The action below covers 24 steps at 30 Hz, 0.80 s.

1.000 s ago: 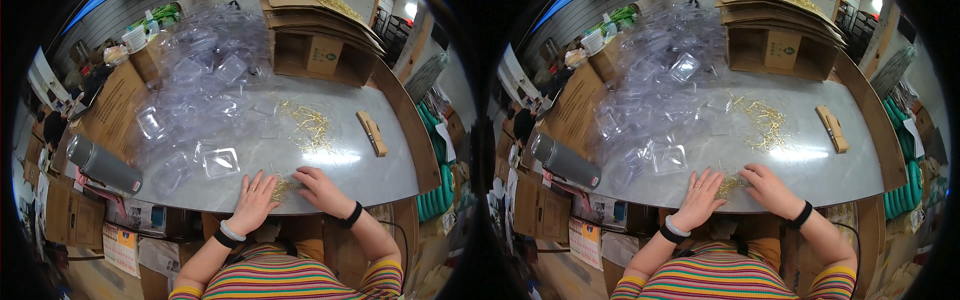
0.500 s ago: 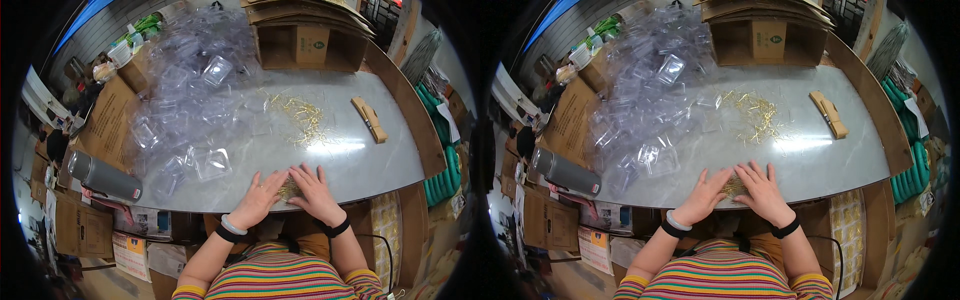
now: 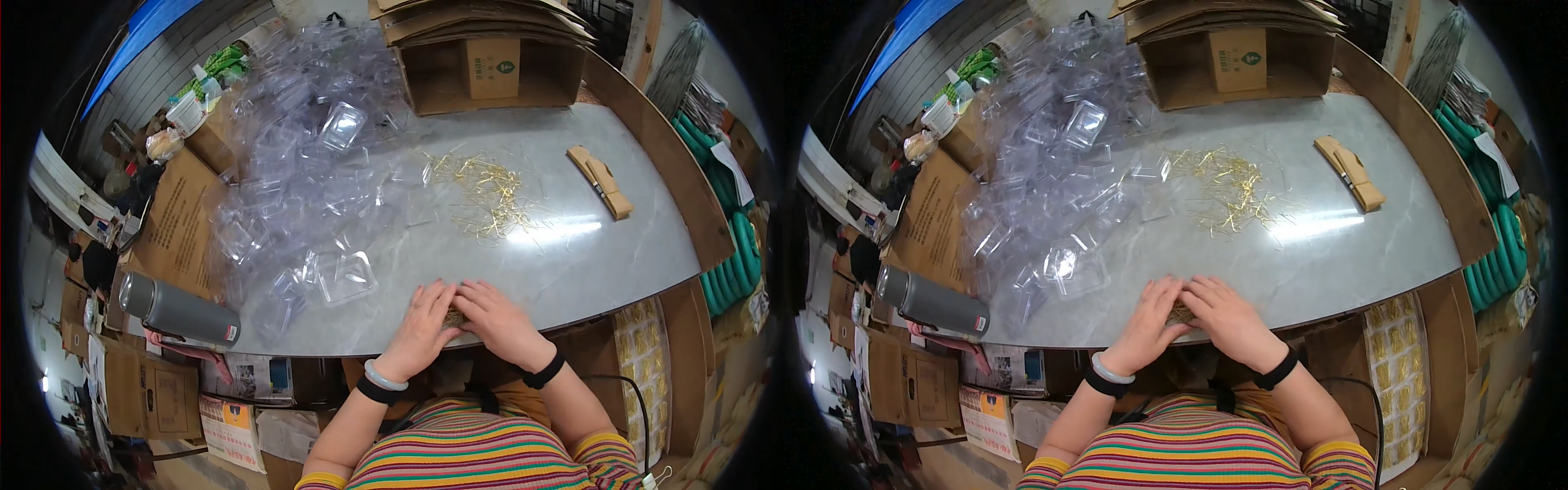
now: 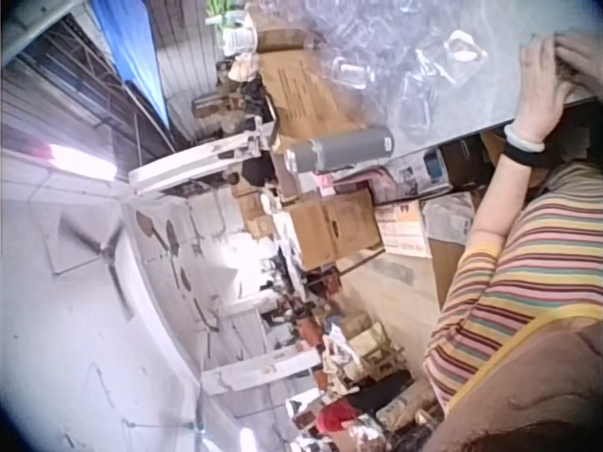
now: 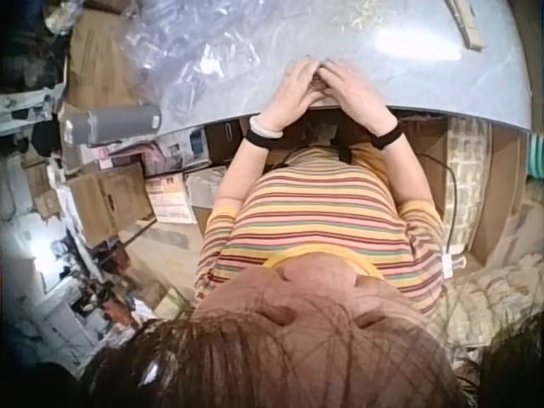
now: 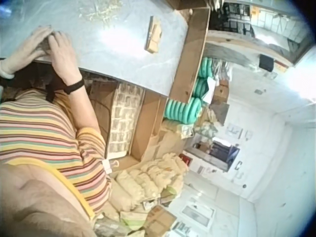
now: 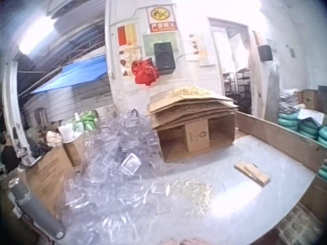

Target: Sorting and grouping small gold-colored metal pins on a workbench and placing them into a shipping box.

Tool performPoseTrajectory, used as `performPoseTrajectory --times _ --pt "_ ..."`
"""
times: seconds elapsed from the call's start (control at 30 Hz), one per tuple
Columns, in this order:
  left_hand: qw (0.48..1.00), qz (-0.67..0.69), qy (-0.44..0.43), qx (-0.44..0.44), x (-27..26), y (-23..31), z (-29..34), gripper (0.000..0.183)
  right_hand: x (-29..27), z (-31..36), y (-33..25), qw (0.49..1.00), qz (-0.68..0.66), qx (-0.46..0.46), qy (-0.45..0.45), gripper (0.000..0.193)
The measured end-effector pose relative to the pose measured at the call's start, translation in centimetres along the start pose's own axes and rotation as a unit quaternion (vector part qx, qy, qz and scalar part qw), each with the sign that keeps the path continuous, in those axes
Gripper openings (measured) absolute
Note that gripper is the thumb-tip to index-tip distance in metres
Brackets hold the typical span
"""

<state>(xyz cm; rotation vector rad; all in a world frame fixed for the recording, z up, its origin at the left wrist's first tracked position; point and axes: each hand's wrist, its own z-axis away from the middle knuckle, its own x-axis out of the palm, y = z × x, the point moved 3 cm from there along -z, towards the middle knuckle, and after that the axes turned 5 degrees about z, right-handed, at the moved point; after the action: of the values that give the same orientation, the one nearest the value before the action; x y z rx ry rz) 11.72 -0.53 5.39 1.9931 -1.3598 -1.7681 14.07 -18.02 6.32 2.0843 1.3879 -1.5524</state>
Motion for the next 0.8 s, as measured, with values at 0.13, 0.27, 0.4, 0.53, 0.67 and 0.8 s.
performPoseTrajectory --times 0.13,0.27,0.4,0.53,0.67,0.8 --pt "0.999 0.027 0.019 -0.007 0.0 -0.4 0.0 0.070 0.7 -0.5 0.6 0.992 -0.120 0.033 0.014 0.045" --pt "0.999 -0.037 -0.003 0.015 -0.1 -0.2 -0.2 0.070 -0.8 0.8 0.6 0.994 -0.073 0.083 0.019 0.048" --pt "0.999 -0.035 -0.003 0.008 -0.3 0.8 -0.2 0.073 -2.0 1.8 -0.5 0.990 -0.042 0.127 0.049 0.050" --pt "0.998 -0.062 -0.006 0.006 -0.2 1.3 -0.3 0.070 -1.9 3.0 -1.4 0.986 -0.011 0.151 0.068 0.049" --pt "0.995 -0.100 -0.013 0.017 0.4 1.3 -0.6 0.060 -1.1 3.1 0.7 0.993 0.000 0.112 0.044 0.050" --pt "0.993 -0.116 -0.004 0.009 0.5 1.3 -0.4 0.052 -0.6 2.0 -0.1 0.984 -0.025 0.155 0.088 0.053"
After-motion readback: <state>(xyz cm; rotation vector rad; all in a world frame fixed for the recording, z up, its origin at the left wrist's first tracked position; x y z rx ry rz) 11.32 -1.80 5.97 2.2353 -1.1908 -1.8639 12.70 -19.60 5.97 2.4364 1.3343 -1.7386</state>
